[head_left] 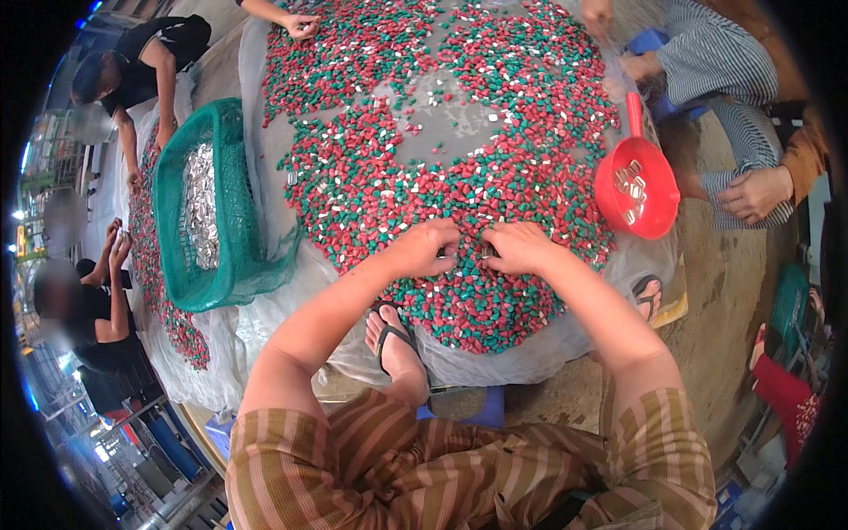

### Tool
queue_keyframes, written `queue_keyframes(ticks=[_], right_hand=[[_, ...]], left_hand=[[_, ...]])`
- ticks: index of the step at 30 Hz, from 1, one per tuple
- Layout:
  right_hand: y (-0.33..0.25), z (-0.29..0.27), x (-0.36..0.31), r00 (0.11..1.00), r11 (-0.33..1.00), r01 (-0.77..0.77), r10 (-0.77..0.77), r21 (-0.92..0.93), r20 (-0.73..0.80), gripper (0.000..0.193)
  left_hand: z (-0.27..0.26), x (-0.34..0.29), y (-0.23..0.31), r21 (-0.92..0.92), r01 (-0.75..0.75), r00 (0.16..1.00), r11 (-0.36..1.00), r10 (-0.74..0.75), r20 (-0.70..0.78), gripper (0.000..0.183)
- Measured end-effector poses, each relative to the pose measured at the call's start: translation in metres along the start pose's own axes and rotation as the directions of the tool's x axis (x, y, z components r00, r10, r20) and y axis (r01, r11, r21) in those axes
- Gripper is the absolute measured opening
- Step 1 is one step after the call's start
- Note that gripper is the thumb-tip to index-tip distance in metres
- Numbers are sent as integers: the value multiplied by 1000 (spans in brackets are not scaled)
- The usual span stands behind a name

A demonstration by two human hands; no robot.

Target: The person sorts small metal tags from a pile on the floor into a mesh bag and then helps other workers lift and move the large plastic sheet to consolidate the tags.

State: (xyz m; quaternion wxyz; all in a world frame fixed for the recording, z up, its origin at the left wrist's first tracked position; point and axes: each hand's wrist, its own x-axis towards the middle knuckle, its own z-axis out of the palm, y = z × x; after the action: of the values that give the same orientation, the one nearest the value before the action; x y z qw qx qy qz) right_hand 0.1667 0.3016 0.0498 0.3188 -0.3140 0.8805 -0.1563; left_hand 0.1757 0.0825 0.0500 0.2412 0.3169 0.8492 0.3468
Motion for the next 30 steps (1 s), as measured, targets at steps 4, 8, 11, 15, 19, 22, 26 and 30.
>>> queue_keyframes(ticks=[4,8,11,15,19,22,26,30], right_hand=[[5,10,-1,999,998,32,-30,-62,25,37],[22,11,5,973,999,-21,29,36,-227,21],[39,-6,9,936,954,-42,142,298,-322,20],[58,-13,10,933,641,-29,292,767,-209,21],[54,-13,9,954,285,-106,299,953,17,15],[46,-16,6,954,201,-144,288,969,82,15],[41,-16,0,955,258,-162,282,952,86,14],[41,-18,-7,977,58,-113,190,992,100,9]], left_hand=[[3,3,-1,-208,172,983,963,-182,-29,13],[37,11,17,93,195,981,977,-192,-31,18],[50,21,32,278,286,954,917,-301,13,36],[32,43,51,413,312,860,856,-439,261,48],[23,49,45,492,268,781,828,-486,392,42],[24,39,29,476,239,780,846,-460,425,32],[-6,8,-17,240,250,827,938,-336,451,25],[-74,-28,-67,-303,480,867,823,-498,20,22]])
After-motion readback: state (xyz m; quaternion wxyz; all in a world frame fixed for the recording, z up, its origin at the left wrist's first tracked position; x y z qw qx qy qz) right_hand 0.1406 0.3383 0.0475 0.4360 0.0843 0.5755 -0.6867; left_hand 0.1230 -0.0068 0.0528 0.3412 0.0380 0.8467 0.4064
